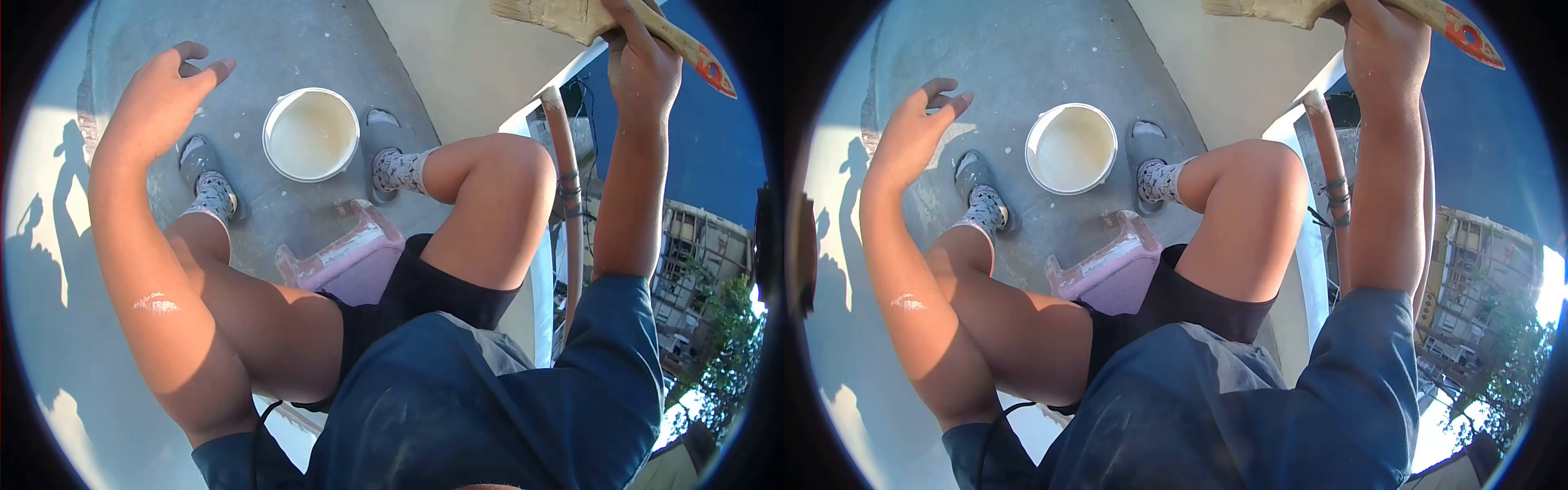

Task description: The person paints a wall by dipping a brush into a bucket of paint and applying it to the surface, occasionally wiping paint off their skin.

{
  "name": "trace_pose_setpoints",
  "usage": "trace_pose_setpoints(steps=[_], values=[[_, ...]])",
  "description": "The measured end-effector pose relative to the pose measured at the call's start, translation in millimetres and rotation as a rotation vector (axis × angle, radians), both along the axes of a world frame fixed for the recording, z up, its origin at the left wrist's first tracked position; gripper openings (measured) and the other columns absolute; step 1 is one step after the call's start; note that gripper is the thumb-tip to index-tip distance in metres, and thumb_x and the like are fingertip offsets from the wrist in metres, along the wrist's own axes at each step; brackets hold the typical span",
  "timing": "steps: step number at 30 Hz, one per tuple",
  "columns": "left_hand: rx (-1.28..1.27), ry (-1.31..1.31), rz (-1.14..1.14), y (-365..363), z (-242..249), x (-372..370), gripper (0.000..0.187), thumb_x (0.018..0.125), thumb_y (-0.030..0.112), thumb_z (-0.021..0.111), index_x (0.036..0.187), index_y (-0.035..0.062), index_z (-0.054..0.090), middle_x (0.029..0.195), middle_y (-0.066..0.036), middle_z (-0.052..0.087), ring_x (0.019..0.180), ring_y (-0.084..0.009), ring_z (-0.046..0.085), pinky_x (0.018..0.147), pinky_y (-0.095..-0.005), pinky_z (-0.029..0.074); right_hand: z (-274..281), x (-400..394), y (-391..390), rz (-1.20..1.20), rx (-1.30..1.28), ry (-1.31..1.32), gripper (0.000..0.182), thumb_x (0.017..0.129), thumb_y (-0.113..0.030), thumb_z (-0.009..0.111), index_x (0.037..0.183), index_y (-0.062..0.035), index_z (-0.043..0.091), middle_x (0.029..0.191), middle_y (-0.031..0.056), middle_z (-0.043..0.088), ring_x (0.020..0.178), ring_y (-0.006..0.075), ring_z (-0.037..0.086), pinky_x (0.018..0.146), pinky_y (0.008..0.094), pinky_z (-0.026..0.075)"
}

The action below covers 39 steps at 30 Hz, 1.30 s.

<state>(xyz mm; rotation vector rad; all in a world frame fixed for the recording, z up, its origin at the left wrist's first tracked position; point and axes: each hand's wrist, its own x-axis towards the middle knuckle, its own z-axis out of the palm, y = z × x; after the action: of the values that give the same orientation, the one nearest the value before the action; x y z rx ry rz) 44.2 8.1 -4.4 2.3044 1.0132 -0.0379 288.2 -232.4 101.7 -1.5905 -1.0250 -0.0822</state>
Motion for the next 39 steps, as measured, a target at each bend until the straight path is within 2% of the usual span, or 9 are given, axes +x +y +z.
trace_pose_setpoints(steps=[4, 8, 17, 22, 25, 26, 27, 35, 39], values=[[0.015, 0.015, -0.026, -7, 4, 10, 0.062, 0.083, 0.047, 0.057, 0.125, 0.0015, 0.051, 0.115, -0.02, 0.059, 0.106, -0.0274, 0.056, 0.09, -0.0342, 0.041, 22, -21, -53, 0.038, 0.065, 0.066, 0.04, 0.083, -0.005, 0.063, 0.117, 0.0114, 0.051, 0.105, 0.0146, 0.062, 0.091, 0.0198, 0.061, 0.081, 0.0287, 0.049], [-0.009, -0.038, -0.071, 6, -3, 21, 0.065, 0.081, 0.048, 0.058, 0.125, 0.0009, 0.051, 0.11, -0.018, 0.061, 0.098, -0.0248, 0.057, 0.089, -0.0343, 0.042, 19, -19, -96, -0.153, 0.147, 0.174, 0.042, 0.083, -0.006, 0.062, 0.119, 0.0115, 0.049, 0.107, 0.0159, 0.061, 0.096, 0.0215, 0.06, 0.083, 0.03, 0.048], [-0.142, -0.09, 0.015, -18, -13, 7, 0.06, 0.081, 0.043, 0.061, 0.12, -0.0017, 0.053, 0.093, -0.011, 0.061, 0.079, -0.0182, 0.053, 0.077, -0.0296, 0.042, 22, -11, -105, -0.086, 0.121, 0.391, 0.042, 0.081, -0.005, 0.06, 0.118, 0.0128, 0.051, 0.101, 0.0151, 0.063, 0.084, 0.0193, 0.064, 0.069, 0.027, 0.052], [-0.124, -0.033, 0.031, -6, -13, -6, 0.059, 0.082, 0.043, 0.06, 0.122, -0.0001, 0.053, 0.115, -0.02, 0.06, 0.107, -0.0285, 0.057, 0.09, -0.0346, 0.043, 28, -28, -66, -0.065, 0.1, 0.403, 0.041, 0.08, -0.005, 0.061, 0.115, 0.0142, 0.051, 0.1, 0.0149, 0.062, 0.08, 0.0208, 0.064, 0.063, 0.028, 0.052], [-0.067, -0.015, 0.085, 3, -7, -15, 0.061, 0.082, 0.043, 0.06, 0.123, -0.0002, 0.051, 0.115, -0.019, 0.06, 0.106, -0.0285, 0.057, 0.089, -0.0353, 0.044, 16, -37, -33, 0.004, 0.15, 0.399, 0.035, 0.081, -0.006, 0.061, 0.112, 0.0093, 0.056, 0.091, 0.0141, 0.065, 0.073, 0.0178, 0.063, 0.058, 0.0287, 0.05], [-0.074, -0.02, 0.135, 8, -6, -21, 0.061, 0.082, 0.043, 0.06, 0.123, -0.0002, 0.051, 0.115, -0.019, 0.06, 0.106, -0.0285, 0.057, 0.089, -0.0353, 0.044, -4, -27, -30, 0.036, 0.128, 0.416, 0.039, 0.082, -0.008, 0.063, 0.116, 0.0095, 0.055, 0.105, 0.0153, 0.061, 0.093, 0.0203, 0.061, 0.074, 0.03, 0.052], [-0.068, -0.015, 0.146, 13, -4, -26, 0.062, 0.082, 0.044, 0.06, 0.124, -0.0005, 0.05, 0.117, -0.019, 0.059, 0.107, -0.0287, 0.057, 0.089, -0.0362, 0.044, -17, -32, -18, 0.029, 0.138, 0.43, 0.039, 0.08, -0.009, 0.065, 0.113, 0.01, 0.056, 0.094, 0.0166, 0.063, 0.078, 0.0206, 0.065, 0.063, 0.0303, 0.056], [-0.085, -0.018, 0.22, 36, -4, -52, 0.065, 0.081, 0.045, 0.061, 0.125, -0.0011, 0.048, 0.118, -0.017, 0.057, 0.107, -0.0289, 0.057, 0.09, -0.0388, 0.044, -205, -96, 42, -0.049, -0.333, 0.86, 0.038, 0.081, -0.005, 0.063, 0.116, 0.0072, 0.056, 0.099, 0.0148, 0.062, 0.083, 0.0209, 0.064, 0.065, 0.0309, 0.057], [-0.144, -0.013, 0.208, 29, -3, -65, 0.066, 0.081, 0.047, 0.06, 0.124, -0.0009, 0.05, 0.117, -0.017, 0.057, 0.106, -0.0292, 0.057, 0.092, -0.0393, 0.043, -283, -98, 56, -0.136, -0.528, 0.663, 0.037, 0.079, -0.005, 0.064, 0.114, 0.0037, 0.059, 0.099, 0.0151, 0.063, 0.082, 0.0195, 0.064, 0.064, 0.0306, 0.057]])
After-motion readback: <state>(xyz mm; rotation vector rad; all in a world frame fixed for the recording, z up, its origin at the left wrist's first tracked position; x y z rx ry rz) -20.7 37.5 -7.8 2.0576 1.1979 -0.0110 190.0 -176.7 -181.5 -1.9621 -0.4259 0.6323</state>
